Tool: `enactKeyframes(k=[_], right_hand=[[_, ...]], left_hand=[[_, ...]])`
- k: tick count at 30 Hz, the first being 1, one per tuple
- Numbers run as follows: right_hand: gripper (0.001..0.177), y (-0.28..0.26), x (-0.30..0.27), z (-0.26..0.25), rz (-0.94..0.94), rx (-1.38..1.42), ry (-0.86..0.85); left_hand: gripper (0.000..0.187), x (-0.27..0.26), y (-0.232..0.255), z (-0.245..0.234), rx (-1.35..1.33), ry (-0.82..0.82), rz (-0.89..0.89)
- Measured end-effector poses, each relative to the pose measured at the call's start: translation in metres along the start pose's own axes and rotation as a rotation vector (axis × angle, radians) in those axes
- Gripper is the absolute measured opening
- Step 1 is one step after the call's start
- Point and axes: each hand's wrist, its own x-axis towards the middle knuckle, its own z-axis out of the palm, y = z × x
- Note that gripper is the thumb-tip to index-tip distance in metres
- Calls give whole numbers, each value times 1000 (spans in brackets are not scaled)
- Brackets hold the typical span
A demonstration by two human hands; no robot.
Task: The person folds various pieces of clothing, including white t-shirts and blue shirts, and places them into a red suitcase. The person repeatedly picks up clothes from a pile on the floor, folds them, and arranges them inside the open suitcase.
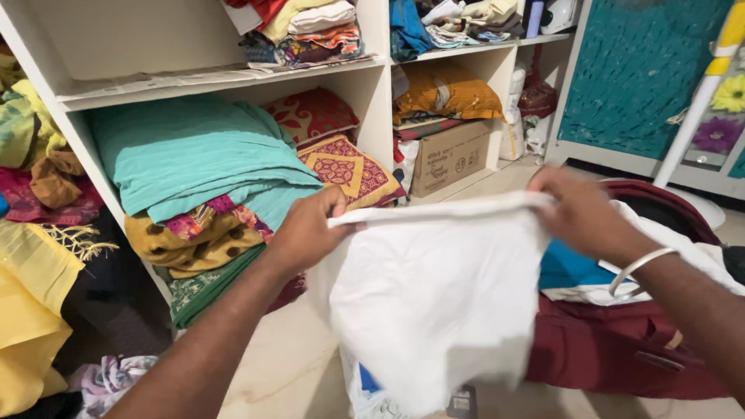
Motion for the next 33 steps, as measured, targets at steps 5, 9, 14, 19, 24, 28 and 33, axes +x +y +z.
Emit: enactKeyframes(k=[5,9,14,19,24,28,33], right_hand=[[27,-16,-3,-20,-277,-224,38],[22,-19,5,-48,-122,4,324],[22,-14,5,-55,-133,-18,493],[27,3,12,-45,-30,-66,437],[33,26,30,-38,160,-29,-356],[32,13,53,-46,-94,-253,-77],[18,-21,57,-80,-380,96,941]], left_hand=[[49,1,-5,-11,283,-171,157],[30,3,-25,-13,323,-102,13],[20,2,-18,-26,321,155,-93],[24,4,-6,-41,420,201,-157],[34,22,-49,-61,639,-360,-253],[40,50,-44,-69,815,-280,-257],[42,60,-15,-85,473,904,315]])
